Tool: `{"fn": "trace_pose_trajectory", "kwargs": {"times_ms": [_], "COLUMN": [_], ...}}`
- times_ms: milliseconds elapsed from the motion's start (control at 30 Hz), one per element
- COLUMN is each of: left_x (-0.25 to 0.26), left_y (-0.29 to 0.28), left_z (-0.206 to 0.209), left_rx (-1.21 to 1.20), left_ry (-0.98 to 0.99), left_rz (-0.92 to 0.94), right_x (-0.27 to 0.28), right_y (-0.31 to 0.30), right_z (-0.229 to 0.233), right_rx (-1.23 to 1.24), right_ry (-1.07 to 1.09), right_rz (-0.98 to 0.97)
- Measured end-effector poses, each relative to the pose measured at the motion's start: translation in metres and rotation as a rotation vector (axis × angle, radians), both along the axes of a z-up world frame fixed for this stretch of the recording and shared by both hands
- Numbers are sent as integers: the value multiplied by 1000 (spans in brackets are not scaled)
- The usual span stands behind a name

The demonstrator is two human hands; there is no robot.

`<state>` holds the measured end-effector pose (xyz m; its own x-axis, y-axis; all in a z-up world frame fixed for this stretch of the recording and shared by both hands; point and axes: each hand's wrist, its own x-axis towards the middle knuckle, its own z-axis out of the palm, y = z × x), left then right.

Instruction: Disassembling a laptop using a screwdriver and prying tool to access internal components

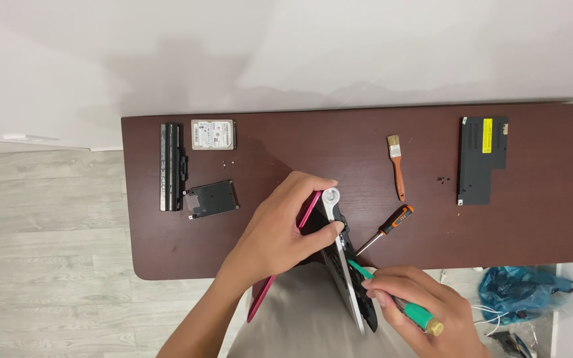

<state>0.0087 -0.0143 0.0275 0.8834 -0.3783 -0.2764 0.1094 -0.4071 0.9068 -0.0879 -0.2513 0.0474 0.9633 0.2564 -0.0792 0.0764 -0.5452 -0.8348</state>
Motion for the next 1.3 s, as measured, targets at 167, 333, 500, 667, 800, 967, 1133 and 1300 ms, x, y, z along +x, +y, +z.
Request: {"fn": "trace_pose_trajectory", "kwargs": {"times_ms": [167,333,500,667,800,967,1133,1300], "left_x": [-2,-2,-3,-5,-3,-5,-8,-9], "left_y": [7,10,11,12,12,20,23,25], "left_z": [-2,-3,-3,-7,-2,-5,-10,-13], "left_rx": [-15,0,47,31,34,61,40,57], "left_ry": [-25,-58,23,-2,43,51,-29,-38], "left_rz": [-4,-11,2,11,53,10,-48,-71], "right_x": [8,16,16,18,11,2,-11,4], "right_y": [0,6,6,10,13,20,20,-19], "right_z": [2,6,6,7,5,-9,9,-14], "right_rx": [25,42,49,-13,-39,-168,-143,180], "right_ry": [-92,-120,-122,-204,-307,-518,-443,-173], "right_rz": [154,232,258,275,300,324,374,196]}}
